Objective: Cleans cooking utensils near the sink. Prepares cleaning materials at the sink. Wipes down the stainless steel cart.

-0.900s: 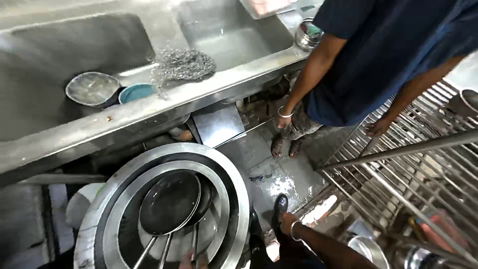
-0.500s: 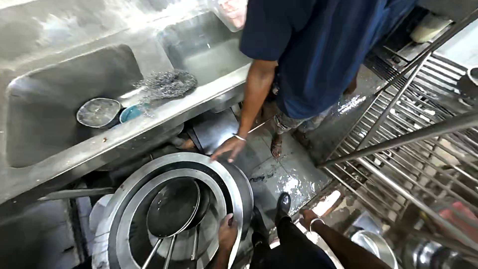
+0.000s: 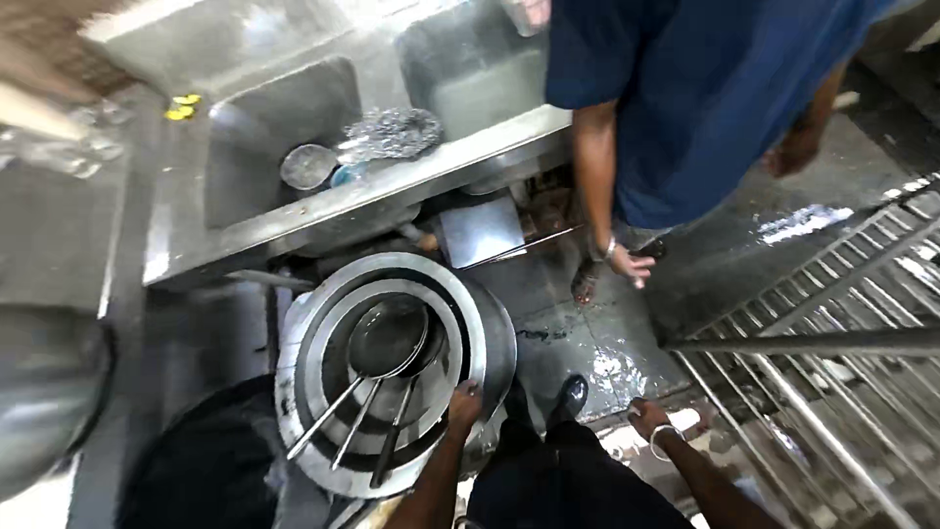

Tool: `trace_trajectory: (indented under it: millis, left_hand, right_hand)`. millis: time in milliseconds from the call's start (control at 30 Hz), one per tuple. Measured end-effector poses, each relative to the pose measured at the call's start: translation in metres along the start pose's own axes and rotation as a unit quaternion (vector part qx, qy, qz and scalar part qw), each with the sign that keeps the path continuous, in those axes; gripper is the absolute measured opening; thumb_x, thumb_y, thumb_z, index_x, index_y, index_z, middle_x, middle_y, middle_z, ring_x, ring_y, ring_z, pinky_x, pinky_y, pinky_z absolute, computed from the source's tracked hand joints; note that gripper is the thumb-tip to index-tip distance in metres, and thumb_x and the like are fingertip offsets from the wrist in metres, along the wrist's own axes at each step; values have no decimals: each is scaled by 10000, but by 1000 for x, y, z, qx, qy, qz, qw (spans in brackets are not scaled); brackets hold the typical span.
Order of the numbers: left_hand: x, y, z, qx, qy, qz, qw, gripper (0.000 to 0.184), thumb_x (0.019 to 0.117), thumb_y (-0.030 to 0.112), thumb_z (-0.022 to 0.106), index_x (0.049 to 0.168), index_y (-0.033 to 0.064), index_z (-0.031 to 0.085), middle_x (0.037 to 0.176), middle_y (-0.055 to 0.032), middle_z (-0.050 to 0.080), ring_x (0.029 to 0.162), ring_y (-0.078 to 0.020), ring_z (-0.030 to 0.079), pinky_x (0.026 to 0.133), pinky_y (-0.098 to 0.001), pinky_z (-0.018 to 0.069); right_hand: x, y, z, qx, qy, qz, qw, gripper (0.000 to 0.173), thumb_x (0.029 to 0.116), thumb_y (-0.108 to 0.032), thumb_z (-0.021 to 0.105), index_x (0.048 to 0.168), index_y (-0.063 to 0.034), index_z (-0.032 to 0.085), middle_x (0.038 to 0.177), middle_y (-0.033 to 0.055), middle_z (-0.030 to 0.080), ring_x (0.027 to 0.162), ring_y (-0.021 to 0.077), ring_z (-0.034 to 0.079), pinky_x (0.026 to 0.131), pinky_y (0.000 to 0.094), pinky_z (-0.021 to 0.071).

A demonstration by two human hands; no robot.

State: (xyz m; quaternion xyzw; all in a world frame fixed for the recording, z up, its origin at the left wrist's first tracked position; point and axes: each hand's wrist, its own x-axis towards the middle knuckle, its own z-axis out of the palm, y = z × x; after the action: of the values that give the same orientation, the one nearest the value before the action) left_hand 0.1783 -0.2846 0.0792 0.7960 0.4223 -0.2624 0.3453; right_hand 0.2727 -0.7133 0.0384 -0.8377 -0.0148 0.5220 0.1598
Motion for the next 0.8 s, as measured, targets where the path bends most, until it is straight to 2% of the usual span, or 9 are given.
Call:
trace_trajectory:
  millis: [167,267,467,633,700,800]
  left_hand:
    - [-17,35,7,14,-13,3,1000,403,1014,250,569,1351,40,634,1419,-194,592,1342,-314,555,1143,-496,432]
    - [-18,50,15,7,-3,21,1000,389,1002,237,574,1327,36,649,1402,-187,606,1333,-303,563,1137,-483,440]
    - [-6,74,19,52,41,53,996,484,929,233,675,1377,57,620,1458,-191,556,1363,-314,532,1140,-485,438]
    - [16,93,11,103,99,116,983,597,898,199,711,1442,17,544,1561,-234,429,1453,-370,421,1170,-504,397]
    - [31,99,8,111,94,129,981,615,893,188,721,1453,16,533,1581,-239,399,1472,-372,391,1183,-507,376]
    - [53,116,1,68,49,121,989,535,918,152,709,1420,27,573,1514,-242,481,1423,-376,453,1168,-521,391]
  right_hand:
    - [-4,36,-16,-13,27,18,999,369,1009,-263,599,1286,-35,685,1344,216,659,1304,368,600,1120,561,445]
    - [-10,45,-27,-2,41,30,999,354,999,-262,622,1267,-43,698,1307,218,678,1277,365,616,1104,566,454]
    - [-24,36,-41,48,75,33,995,348,989,-245,634,1258,-34,696,1274,225,688,1243,370,633,1086,559,469]
    - [-28,24,-52,88,77,58,991,374,994,-275,616,1275,-37,679,1302,218,673,1266,361,618,1099,560,461]
    - [-26,22,-52,95,86,69,989,370,983,-282,607,1260,-48,685,1292,213,678,1259,361,623,1082,569,468]
    - [-27,19,-54,106,89,91,986,378,982,-292,604,1254,-43,687,1296,218,674,1262,372,618,1079,579,468]
